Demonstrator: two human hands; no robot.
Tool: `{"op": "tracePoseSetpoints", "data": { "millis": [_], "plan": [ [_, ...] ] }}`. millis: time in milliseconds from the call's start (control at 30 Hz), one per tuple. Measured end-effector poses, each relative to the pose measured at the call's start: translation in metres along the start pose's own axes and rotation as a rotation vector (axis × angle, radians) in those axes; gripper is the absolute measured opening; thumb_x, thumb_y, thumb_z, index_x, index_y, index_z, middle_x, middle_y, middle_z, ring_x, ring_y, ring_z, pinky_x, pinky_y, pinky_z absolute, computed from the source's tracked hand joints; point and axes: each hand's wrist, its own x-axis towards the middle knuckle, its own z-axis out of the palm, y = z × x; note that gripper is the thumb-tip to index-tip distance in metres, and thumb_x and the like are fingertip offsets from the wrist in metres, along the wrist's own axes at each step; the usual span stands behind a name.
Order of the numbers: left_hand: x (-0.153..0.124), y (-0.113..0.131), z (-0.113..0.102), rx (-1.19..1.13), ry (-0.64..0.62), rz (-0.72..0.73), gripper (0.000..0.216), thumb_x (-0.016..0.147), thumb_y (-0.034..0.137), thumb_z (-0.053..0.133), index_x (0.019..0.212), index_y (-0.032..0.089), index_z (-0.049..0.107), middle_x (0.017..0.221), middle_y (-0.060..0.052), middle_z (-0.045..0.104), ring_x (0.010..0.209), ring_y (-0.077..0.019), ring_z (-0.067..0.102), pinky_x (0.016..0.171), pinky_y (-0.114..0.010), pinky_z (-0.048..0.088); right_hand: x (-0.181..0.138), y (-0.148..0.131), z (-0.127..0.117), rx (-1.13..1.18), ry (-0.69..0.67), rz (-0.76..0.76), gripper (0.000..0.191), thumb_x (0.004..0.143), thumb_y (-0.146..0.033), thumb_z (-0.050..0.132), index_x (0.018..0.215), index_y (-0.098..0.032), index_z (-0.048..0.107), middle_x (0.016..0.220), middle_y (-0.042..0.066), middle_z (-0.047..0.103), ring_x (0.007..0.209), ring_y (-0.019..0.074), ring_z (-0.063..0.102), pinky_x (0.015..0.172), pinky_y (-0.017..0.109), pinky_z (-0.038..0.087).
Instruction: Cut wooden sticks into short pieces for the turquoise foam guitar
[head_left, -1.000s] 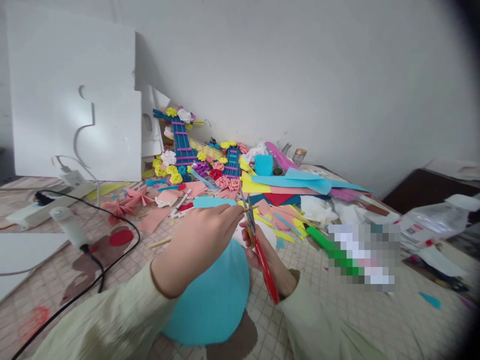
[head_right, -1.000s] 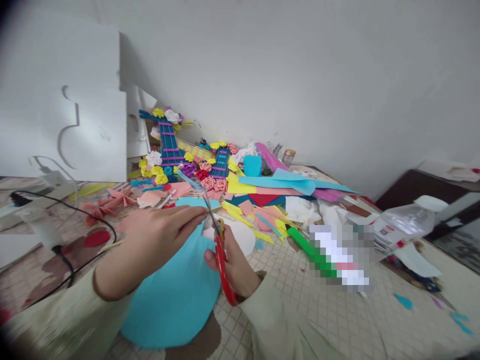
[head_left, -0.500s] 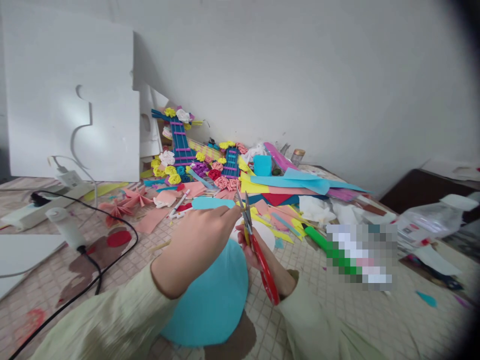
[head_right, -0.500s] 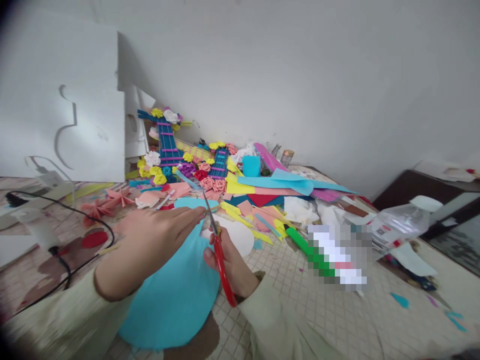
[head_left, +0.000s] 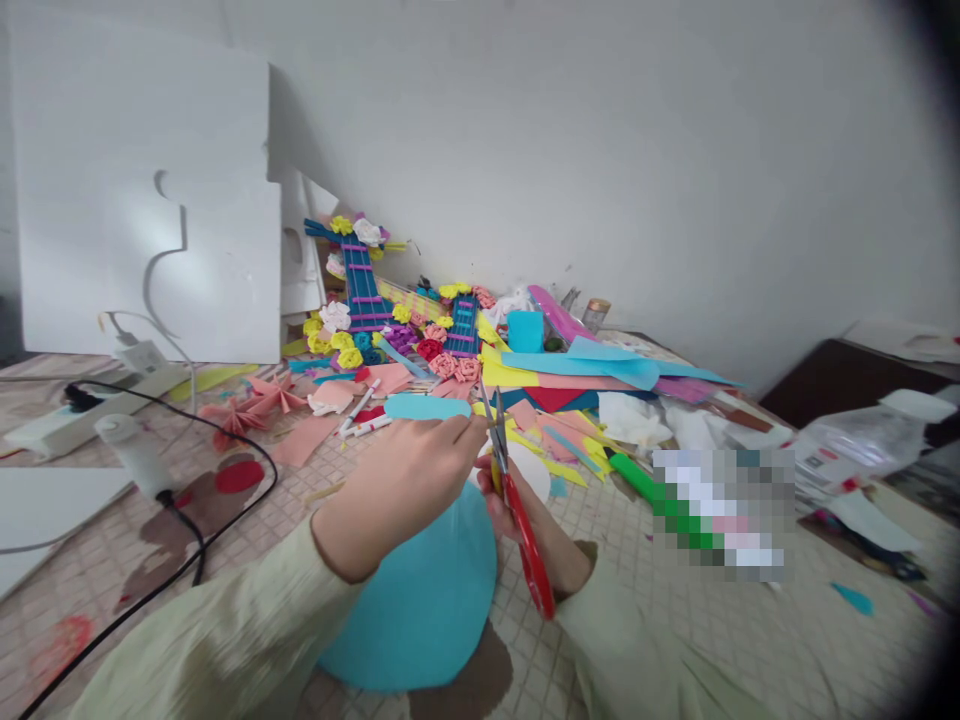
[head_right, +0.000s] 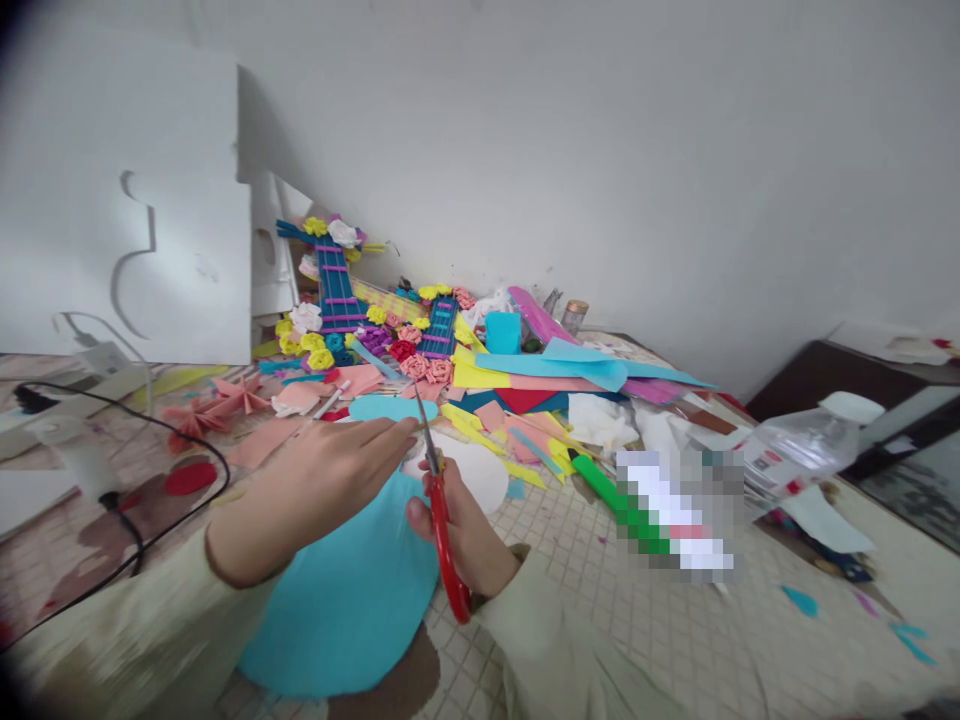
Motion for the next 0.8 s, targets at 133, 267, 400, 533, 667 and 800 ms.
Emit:
{"op": "tracePoseSetpoints", "data": {
  "millis": [133,267,400,533,667,800],
  "plan": [
    [0.0,0.001,0.004,0.001,0.035,0.019,0.015,0.083,0.01,0.04,0.087,0.015,0.053,0.068,0.001,0.057,0.055,-0.0149,0.057,0.042,-0.027,0.033,0.003,0.01,-0.002,-0.04,-0.023,-0.001,0.039,0.073,-0.044,0.06,0.104,-0.024,0.046,0.087,0.002,0.046,0.079,0.0145,0.047,0.071,0.028,0.042],
    [0.0,0.0,0.005,0.02,0.074,0.036,0.017,0.083,0.009,0.039,0.09,0.014,0.053,0.068,0.0,0.057,0.054,-0.0148,0.056,0.041,-0.027,0.033,0.005,0.015,-0.002,-0.054,0.002,0.004,0.04,0.07,-0.043,0.062,0.101,-0.023,0.045,0.084,0.001,0.043,0.078,0.0155,0.044,0.067,0.028,0.04],
    [-0.001,-0.001,0.008,0.004,0.088,0.067,0.018,0.085,0.01,0.037,0.092,0.013,0.053,0.069,-0.001,0.058,0.057,-0.0141,0.056,0.043,-0.026,0.037,0.003,0.006,0.0,-0.084,-0.019,0.022,0.033,0.071,-0.036,0.062,0.095,-0.023,0.044,0.078,-0.001,0.039,0.072,0.0138,0.041,0.063,0.026,0.038],
    [-0.001,-0.002,0.01,0.015,0.082,0.077,0.02,0.085,0.009,0.037,0.094,0.012,0.054,0.069,-0.002,0.06,0.058,-0.015,0.057,0.044,-0.026,0.039,0.002,0.0,0.0,-0.106,-0.042,0.005,0.022,0.068,-0.02,0.058,0.082,-0.022,0.041,0.071,-0.004,0.035,0.061,0.0104,0.035,0.054,0.023,0.034],
    [-0.001,-0.005,0.01,-0.003,0.084,0.079,0.023,0.085,0.008,0.037,0.1,0.012,0.053,0.073,-0.003,0.062,0.061,-0.0158,0.059,0.047,-0.027,0.042,0.002,0.005,-0.005,-0.147,-0.013,-0.043,0.019,0.066,-0.02,0.055,0.077,-0.022,0.04,0.064,-0.005,0.034,0.053,0.0089,0.028,0.045,0.022,0.026],
    [0.001,-0.006,0.01,-0.026,0.081,0.063,0.025,0.083,0.007,0.038,0.103,0.012,0.053,0.075,-0.004,0.063,0.062,-0.0156,0.059,0.047,-0.025,0.042,0.003,0.01,-0.008,-0.095,-0.002,-0.022,0.021,0.066,-0.024,0.057,0.075,-0.022,0.039,0.063,-0.005,0.033,0.052,0.0091,0.027,0.043,0.022,0.024]
  ]
}}
